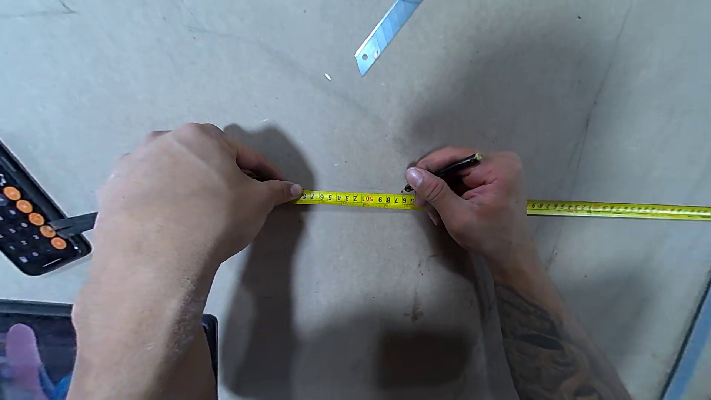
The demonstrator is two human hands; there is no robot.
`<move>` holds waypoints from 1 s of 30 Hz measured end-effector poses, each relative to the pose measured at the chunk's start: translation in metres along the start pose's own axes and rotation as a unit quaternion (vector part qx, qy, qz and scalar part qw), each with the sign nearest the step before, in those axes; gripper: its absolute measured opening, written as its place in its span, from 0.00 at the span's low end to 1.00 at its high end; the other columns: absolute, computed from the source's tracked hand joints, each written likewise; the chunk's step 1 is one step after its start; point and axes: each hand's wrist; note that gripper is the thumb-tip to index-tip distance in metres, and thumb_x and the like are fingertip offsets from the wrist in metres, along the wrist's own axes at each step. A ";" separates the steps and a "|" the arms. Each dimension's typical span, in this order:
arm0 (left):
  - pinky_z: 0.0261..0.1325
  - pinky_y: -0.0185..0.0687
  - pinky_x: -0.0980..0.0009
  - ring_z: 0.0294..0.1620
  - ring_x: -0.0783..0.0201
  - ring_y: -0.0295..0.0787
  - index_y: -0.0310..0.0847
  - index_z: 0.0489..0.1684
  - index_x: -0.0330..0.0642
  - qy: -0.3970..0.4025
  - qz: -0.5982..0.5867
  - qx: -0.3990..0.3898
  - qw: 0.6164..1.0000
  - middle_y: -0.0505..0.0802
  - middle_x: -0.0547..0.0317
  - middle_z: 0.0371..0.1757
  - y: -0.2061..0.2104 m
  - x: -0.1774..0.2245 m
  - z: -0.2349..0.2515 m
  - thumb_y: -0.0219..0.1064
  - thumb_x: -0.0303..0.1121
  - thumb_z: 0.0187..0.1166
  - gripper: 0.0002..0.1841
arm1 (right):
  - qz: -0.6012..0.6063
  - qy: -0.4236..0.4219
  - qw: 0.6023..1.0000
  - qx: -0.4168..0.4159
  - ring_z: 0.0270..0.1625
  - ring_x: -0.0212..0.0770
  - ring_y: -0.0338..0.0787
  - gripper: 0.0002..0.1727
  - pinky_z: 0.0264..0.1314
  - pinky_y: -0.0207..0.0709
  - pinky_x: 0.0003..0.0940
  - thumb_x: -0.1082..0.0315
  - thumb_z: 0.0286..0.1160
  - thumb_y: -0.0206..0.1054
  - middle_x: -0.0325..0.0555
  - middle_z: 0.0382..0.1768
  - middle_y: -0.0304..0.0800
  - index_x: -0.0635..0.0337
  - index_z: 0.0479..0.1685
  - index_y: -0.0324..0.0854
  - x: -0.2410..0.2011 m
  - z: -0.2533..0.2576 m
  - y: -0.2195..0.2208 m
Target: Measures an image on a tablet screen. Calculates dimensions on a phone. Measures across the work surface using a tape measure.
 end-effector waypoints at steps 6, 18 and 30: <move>0.43 0.80 0.34 0.51 0.49 0.90 0.95 0.34 0.70 0.058 -0.027 0.032 0.997 0.94 0.64 0.51 -0.003 0.002 -0.019 0.77 0.61 0.67 0.12 | 0.141 -0.025 0.983 0.114 0.23 0.38 0.87 0.09 0.19 0.83 0.31 0.72 0.88 0.61 0.47 0.30 0.91 0.69 0.51 0.83 -0.010 -0.018 -0.005; 0.57 0.91 0.50 0.48 0.59 0.96 0.92 0.60 0.47 0.033 -0.325 -0.243 0.914 0.98 0.56 0.46 0.138 -0.005 -0.270 0.63 0.62 0.83 0.28 | 0.117 0.096 0.980 0.129 0.35 0.24 0.88 0.25 0.40 0.81 0.21 0.40 0.91 0.49 0.25 0.37 0.91 0.42 0.61 0.87 -0.112 -0.181 -0.069; 0.66 0.84 0.56 0.69 0.53 0.85 0.88 0.62 0.52 0.191 -0.264 0.044 0.944 0.91 0.53 0.63 0.190 -0.054 -0.322 0.75 0.55 0.74 0.24 | 0.162 0.024 0.982 0.094 0.23 0.36 0.88 0.10 0.23 0.86 0.31 0.62 0.76 0.72 0.41 0.30 0.92 0.55 0.50 0.90 -0.035 -0.169 0.113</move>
Point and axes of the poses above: each hand's wrist, its own z-axis towards the middle knuckle, its own y-axis out of the palm, x = y × z
